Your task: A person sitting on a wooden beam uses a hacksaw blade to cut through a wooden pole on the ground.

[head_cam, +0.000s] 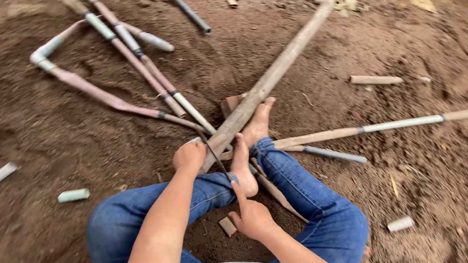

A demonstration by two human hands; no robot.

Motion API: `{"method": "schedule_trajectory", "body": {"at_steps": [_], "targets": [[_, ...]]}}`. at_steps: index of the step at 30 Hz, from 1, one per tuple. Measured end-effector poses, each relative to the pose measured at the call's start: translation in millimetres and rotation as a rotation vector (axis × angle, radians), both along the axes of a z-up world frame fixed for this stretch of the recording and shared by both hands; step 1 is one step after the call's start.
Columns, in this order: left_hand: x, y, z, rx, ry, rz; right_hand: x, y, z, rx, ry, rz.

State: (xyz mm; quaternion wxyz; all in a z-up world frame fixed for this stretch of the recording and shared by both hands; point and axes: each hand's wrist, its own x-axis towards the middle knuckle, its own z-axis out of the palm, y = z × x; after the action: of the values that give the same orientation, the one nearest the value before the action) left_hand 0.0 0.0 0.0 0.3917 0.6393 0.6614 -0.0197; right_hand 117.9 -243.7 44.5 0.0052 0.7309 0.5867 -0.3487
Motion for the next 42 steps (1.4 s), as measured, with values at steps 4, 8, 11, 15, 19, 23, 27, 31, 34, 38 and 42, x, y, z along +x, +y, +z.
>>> {"method": "schedule_trajectory", "body": {"at_steps": [4, 8, 11, 15, 19, 23, 27, 31, 34, 38, 42], "targets": [[-4.9, -2.1, -3.2, -0.018, -0.039, 0.056, -9.3, 21.2, 2.0, -0.006, -0.023, 0.040], [-10.9, 0.2, -18.4, 0.096, -0.096, -0.022, -8.6, 31.0, 26.9, 0.020, -0.020, 0.011], [-15.2, -0.1, -23.6, 0.153, -0.170, -0.060, -8.4, 15.0, 37.7, 0.031, -0.037, 0.070], [-11.0, 0.5, -25.6, 0.157, -0.146, -0.067, -5.7, -4.8, 29.5, 0.029, -0.026, 0.062], [-12.7, -3.2, -15.9, 0.160, -0.095, -0.116, -9.3, 18.4, 37.8, 0.016, -0.043, 0.069], [-13.6, -6.9, -14.3, 0.199, -0.126, -0.106, -10.0, 42.6, 28.9, 0.097, -0.011, 0.075], [-14.8, -11.5, -3.3, 0.192, -0.107, -0.103, -13.4, 32.7, 40.6, 0.070, -0.006, 0.070], [-13.0, -7.8, -13.3, 0.195, -0.094, -0.106, -4.5, 4.1, 25.5, 0.008, -0.061, 0.092], [-13.2, -10.9, -17.6, 0.214, -0.106, -0.103, -3.1, 5.3, 26.9, 0.014, -0.057, 0.078], [-13.4, -8.1, -24.4, 0.243, -0.131, -0.115, -6.5, 34.6, 25.7, 0.113, -0.014, 0.090], [-10.6, -8.2, -20.6, 0.200, -0.091, -0.111, -8.4, 46.4, 16.1, 0.133, 0.000, 0.085]]}}
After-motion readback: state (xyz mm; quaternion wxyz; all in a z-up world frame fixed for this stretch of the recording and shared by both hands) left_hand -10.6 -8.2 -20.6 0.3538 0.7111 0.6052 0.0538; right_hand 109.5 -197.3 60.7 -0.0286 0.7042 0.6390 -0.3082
